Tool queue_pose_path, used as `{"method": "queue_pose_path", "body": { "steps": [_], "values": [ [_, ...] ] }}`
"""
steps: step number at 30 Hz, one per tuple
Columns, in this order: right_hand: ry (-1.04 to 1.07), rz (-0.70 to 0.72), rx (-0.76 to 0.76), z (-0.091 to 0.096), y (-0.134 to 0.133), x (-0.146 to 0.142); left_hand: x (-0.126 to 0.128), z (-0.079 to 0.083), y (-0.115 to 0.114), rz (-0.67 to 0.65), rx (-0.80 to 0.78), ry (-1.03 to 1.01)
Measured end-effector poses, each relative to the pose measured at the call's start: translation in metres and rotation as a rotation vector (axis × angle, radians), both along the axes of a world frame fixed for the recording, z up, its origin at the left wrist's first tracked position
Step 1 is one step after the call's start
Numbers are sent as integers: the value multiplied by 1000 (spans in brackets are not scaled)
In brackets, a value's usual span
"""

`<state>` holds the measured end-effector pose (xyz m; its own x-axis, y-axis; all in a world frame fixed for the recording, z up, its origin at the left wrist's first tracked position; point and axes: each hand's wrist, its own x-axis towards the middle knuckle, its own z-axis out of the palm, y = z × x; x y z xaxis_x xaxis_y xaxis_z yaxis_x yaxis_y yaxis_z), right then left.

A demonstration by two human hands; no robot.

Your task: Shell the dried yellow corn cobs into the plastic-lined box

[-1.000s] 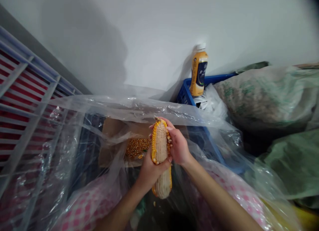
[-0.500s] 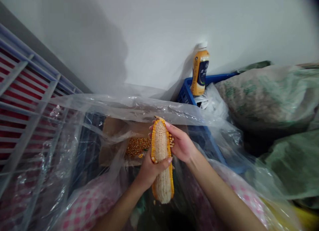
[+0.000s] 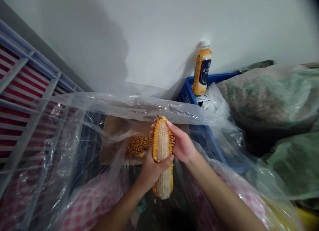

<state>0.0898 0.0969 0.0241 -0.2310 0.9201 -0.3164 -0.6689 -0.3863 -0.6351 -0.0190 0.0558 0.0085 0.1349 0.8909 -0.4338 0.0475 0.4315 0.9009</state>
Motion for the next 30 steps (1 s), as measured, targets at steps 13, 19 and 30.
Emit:
{"method": "queue_pose_path", "body": {
  "steps": [13, 19, 30],
  "values": [
    [-1030, 65, 132, -13, -4, -11, -6, -18, 8, 63, 173, 359],
    [-830, 11, 125, -14, 0, -7, -17, -5, 15, -137, 195, 187],
    [-619, 11, 67, -16, -2, -7, -23, 2, 22, -44, -230, -36]
  ]
}}
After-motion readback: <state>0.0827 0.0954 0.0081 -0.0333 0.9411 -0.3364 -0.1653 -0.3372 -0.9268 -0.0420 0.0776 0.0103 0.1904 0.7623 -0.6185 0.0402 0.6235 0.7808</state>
